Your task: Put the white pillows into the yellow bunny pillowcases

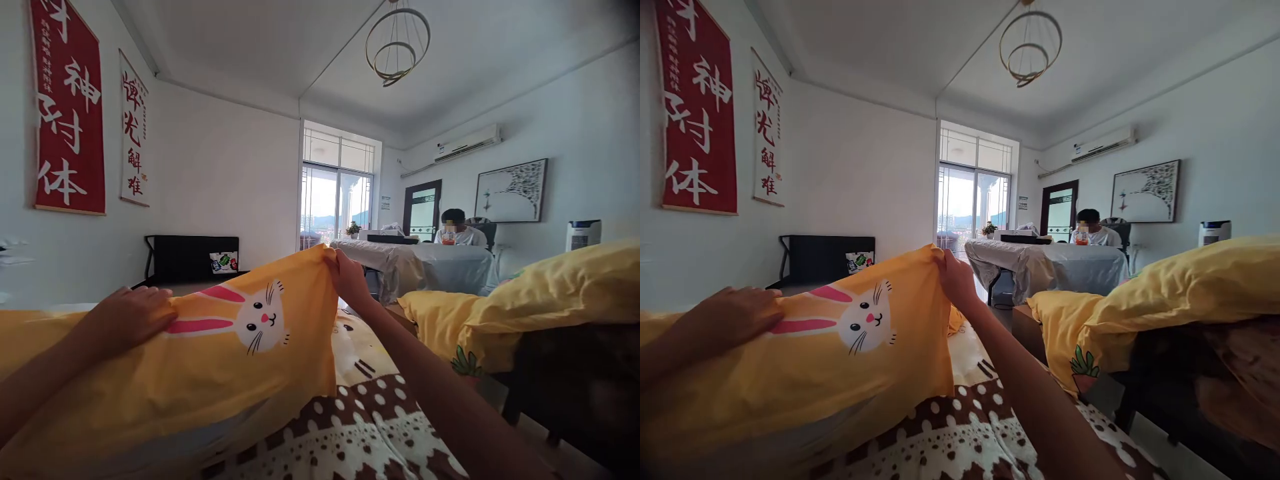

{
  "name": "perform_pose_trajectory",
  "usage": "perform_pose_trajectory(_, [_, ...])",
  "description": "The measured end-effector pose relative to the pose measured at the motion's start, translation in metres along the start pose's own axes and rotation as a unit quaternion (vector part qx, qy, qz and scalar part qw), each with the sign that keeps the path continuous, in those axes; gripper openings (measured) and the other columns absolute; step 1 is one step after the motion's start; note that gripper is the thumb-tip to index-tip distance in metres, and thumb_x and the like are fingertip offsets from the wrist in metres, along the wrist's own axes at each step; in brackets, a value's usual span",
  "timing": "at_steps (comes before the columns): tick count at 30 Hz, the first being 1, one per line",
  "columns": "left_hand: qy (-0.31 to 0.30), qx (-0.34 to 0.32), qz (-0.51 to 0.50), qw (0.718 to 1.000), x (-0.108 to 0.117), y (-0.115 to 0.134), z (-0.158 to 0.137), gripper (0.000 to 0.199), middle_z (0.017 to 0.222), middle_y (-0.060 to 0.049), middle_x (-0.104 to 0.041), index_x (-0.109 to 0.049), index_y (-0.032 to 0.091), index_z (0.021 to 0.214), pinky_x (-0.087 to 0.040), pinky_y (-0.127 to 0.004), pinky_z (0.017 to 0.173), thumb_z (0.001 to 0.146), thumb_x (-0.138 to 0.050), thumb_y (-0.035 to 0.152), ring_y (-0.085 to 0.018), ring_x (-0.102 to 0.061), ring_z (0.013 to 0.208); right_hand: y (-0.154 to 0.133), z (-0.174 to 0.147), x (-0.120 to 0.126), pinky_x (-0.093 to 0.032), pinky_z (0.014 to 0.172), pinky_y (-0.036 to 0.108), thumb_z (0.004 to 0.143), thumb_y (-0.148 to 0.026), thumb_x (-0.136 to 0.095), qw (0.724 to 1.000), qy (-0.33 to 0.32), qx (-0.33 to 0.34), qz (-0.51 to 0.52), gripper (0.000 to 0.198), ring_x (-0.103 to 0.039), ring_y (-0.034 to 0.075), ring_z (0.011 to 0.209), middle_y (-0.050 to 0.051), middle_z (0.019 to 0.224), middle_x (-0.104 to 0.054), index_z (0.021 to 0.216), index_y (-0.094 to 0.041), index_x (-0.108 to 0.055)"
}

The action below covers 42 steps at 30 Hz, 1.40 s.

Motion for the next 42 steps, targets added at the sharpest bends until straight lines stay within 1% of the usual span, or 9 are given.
perform_pose_trajectory(3, [0.004, -0.003, -0.016, 1.000, 0.013, 0.053, 0.023, 0.039, 0.118, -0.013, -0.062, -0.052, 0.015, 0.115, -0.038, -0.036, 0.085, 0.087, -0.034, 0.036, -0.026, -0.057, 0.105, -0.008, 0.001, 0.000, -0.023, 0.055, 0.026, 0.088, -0.032, -0.043, 0.996, 0.046, -0.020, 0.075, 0.022, -0.042, 0.015, 0.055, -0.002, 0.057, -0.045, 0.068, -0.023, -0.039])
perform_pose_trajectory(6, [0.009, 0.052, -0.123, 0.991, 0.012, 0.116, 0.051, 0.065, 0.122, -0.012, -0.060, -0.041, 0.015, 0.130, -0.040, -0.037, 0.087, 0.083, -0.040, 0.060, -0.027, -0.060, 0.097, -0.019, 0.001, -0.001, -0.026, 0.053, 0.026, 0.086, -0.035, -0.045, 0.971, 0.100, -0.072, 0.206, 0.025, -0.038, 0.013, 0.055, -0.003, 0.058, -0.043, 0.065, -0.022, -0.038])
perform_pose_trajectory(11, [-0.129, 0.045, -0.179, 0.974, -0.010, 0.170, 0.068, 0.048, 0.057, -0.003, -0.061, -0.059, 0.019, 0.084, -0.033, -0.029, 0.055, 0.089, -0.030, 0.058, -0.022, -0.059, 0.059, -0.037, 0.000, -0.002, -0.031, 0.048, 0.024, 0.083, -0.048, -0.047, 0.894, 0.051, -0.126, 0.427, 0.031, -0.039, 0.010, 0.053, -0.004, 0.059, -0.043, 0.070, -0.020, -0.047])
perform_pose_trajectory(15, [-0.066, 0.042, -0.224, 0.971, -0.001, 0.158, 0.062, 0.046, 0.044, 0.003, -0.047, -0.053, 0.022, 0.071, -0.027, -0.026, 0.052, 0.090, -0.030, 0.057, -0.016, -0.048, 0.047, -0.037, 0.000, 0.016, -0.032, 0.046, 0.021, 0.077, -0.052, -0.058, 0.908, 0.022, -0.071, 0.413, 0.035, -0.042, 0.009, 0.053, -0.004, 0.059, -0.046, 0.069, -0.019, -0.051])
perform_pose_trajectory(18, [-0.025, 0.048, -0.268, 0.962, 0.008, 0.143, 0.060, 0.050, 0.045, 0.004, -0.043, -0.044, 0.020, 0.059, -0.024, -0.025, 0.050, 0.086, -0.036, 0.063, -0.012, -0.042, 0.046, -0.028, -0.015, 0.018, -0.045, 0.056, 0.024, 0.075, -0.061, -0.059, 0.866, -0.083, -0.025, 0.492, 0.046, -0.057, 0.015, 0.070, 0.001, 0.081, -0.062, 0.099, -0.021, -0.057])
perform_pose_trajectory(21, [0.005, 0.058, -0.302, 0.952, 0.013, 0.136, 0.060, 0.051, 0.045, 0.006, -0.038, -0.042, 0.020, 0.057, -0.024, -0.023, 0.050, 0.083, -0.041, 0.064, -0.010, -0.036, 0.046, -0.012, -0.048, 0.004, -0.051, 0.074, 0.030, 0.066, -0.060, -0.069, 0.822, -0.216, 0.008, 0.527, 0.069, -0.060, 0.021, 0.095, 0.006, 0.110, -0.063, 0.123, -0.026, -0.049])
perform_pose_trajectory(25, [0.033, 0.047, -0.301, 0.952, 0.020, 0.144, 0.060, 0.049, 0.047, 0.006, -0.039, -0.042, 0.019, 0.058, -0.025, -0.023, 0.051, 0.083, -0.043, 0.062, -0.009, -0.037, 0.047, 0.006, -0.093, -0.035, -0.050, 0.085, 0.038, 0.060, -0.045, -0.078, 0.818, -0.322, -0.048, 0.475, 0.059, -0.060, 0.025, 0.097, 0.006, 0.106, -0.067, 0.111, -0.021, -0.060])
perform_pose_trajectory(34, [0.054, 0.103, 0.039, 0.992, 0.070, 0.115, 0.075, 0.041, 0.052, -0.001, -0.053, -0.056, 0.020, 0.080, -0.022, -0.026, 0.054, 0.092, -0.029, 0.049, -0.021, -0.056, 0.058, -0.050, -0.098, -0.053, -0.048, 0.068, 0.030, 0.077, -0.042, -0.059, 0.899, -0.075, -0.060, 0.426, 0.027, -0.057, 0.019, 0.077, 0.004, 0.083, -0.066, 0.086, -0.017, -0.062])
perform_pose_trajectory(42, [0.063, 0.133, -0.008, 0.989, 0.045, 0.088, 0.079, 0.050, 0.053, -0.002, -0.054, -0.055, 0.021, 0.069, -0.028, -0.029, 0.056, 0.089, -0.028, 0.059, -0.021, -0.054, 0.060, -0.020, -0.098, -0.038, -0.045, 0.059, 0.027, 0.073, -0.051, -0.063, 0.880, -0.048, -0.156, 0.447, 0.037, -0.055, 0.018, 0.070, 0.004, 0.076, -0.064, 0.079, -0.015, -0.062])
Point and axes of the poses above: each hand's wrist, its own z-axis towards the middle knuckle, its own x-axis out of the back of the hand, y = z × x, the point moved 4 cm from there along z, towards the middle knuckle
